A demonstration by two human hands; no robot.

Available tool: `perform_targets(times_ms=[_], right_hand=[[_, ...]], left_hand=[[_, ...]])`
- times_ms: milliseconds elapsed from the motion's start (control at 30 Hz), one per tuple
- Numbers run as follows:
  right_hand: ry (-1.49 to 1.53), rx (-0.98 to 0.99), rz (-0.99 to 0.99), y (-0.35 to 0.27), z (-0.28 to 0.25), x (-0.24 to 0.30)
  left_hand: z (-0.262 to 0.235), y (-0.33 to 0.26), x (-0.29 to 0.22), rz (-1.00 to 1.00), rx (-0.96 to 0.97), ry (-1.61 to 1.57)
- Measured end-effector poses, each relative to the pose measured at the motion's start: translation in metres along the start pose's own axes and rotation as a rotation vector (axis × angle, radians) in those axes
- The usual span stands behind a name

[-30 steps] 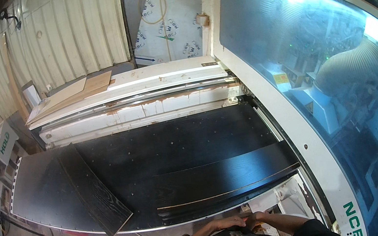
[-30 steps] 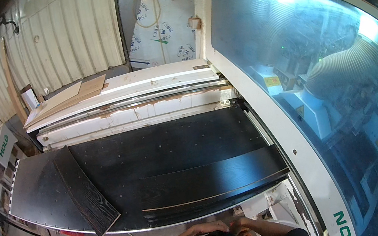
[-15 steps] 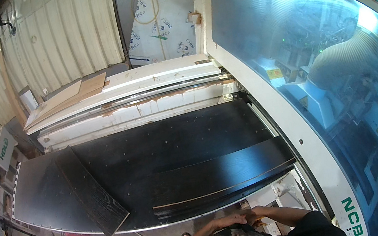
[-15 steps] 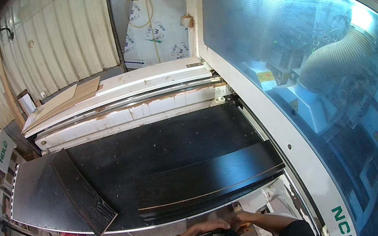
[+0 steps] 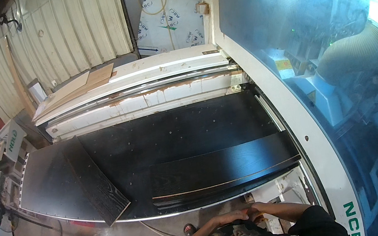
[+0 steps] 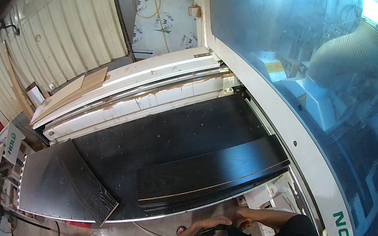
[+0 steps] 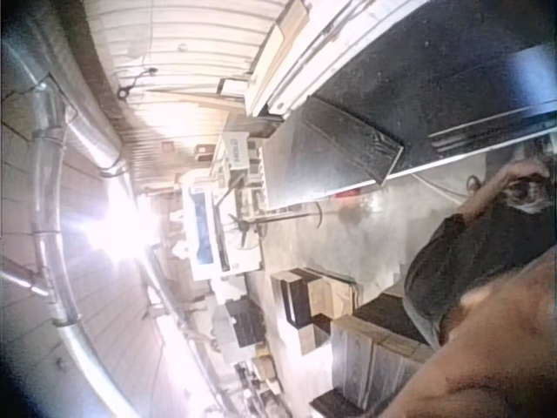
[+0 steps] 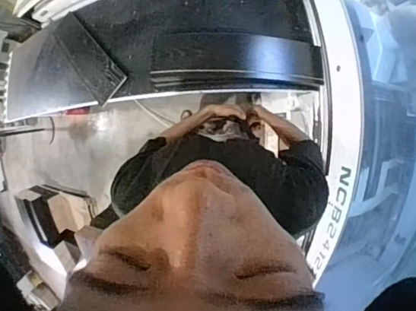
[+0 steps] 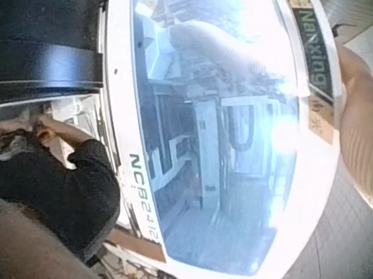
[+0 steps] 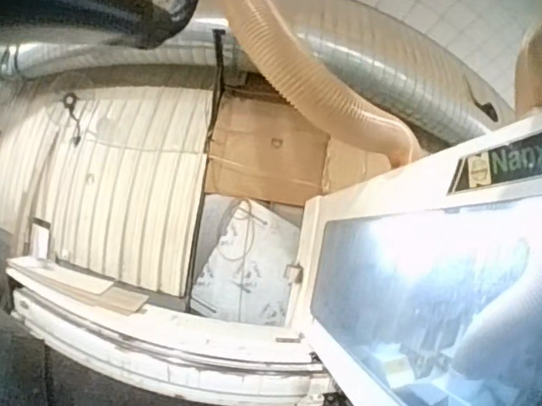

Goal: The person trims the edges of dark wood panels using a small hand tool and slides the panels across the surface of a large industrial machine.

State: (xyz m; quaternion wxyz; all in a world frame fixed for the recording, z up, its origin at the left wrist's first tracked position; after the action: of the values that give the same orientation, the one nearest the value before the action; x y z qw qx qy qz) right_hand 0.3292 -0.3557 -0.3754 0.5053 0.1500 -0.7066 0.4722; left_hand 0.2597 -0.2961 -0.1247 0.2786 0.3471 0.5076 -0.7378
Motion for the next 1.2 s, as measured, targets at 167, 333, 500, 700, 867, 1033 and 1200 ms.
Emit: perform_targets(times_ms=[167,333,500,700,867,1033,1200], right_hand=[[0.06,0.068,0.168,-0.068,0.015,0.066],[0.045,0.105,0.176,-0.07,0.008,0.094],[0.046,0.133,0.161,-0.07,0.008,0.098],[0.075,0.121,0.177,-0.098,0.008,0.099],[0.084,0.137,0.19,-0.106,0.014,0.099],[0.081,0.17,0.183,-0.095,0.024,0.097],[0.07,0.174,0.182,-0.093,0.025,0.094]], left_hand=[[0.022,0.015,-0.014,0.022,0.076,-0.002],[0.011,0.04,0.018,0.031,0.089,0.001],[0.005,0.059,0.038,0.04,0.019,0.144],[-0.001,0.036,0.048,0.512,-0.038,0.368],[0.002,0.025,0.057,0.436,-0.101,0.423],[0.002,0.042,0.09,0.256,-0.075,0.35],[0.015,0.056,0.069,0.247,-0.026,0.299]])
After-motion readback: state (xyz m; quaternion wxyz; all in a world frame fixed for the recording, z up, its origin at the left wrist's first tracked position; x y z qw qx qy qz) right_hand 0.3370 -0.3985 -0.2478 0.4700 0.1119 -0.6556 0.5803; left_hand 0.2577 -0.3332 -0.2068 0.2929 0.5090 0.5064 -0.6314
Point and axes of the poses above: each hand's wrist, its own y-axis towards the middle knuckle, its own z-axis out of the palm, x = y × z, the point moved 10 cm from there along y, towards the middle knuckle, and after that the axes turned 14 degrees about -z, right-handed, at the moved point
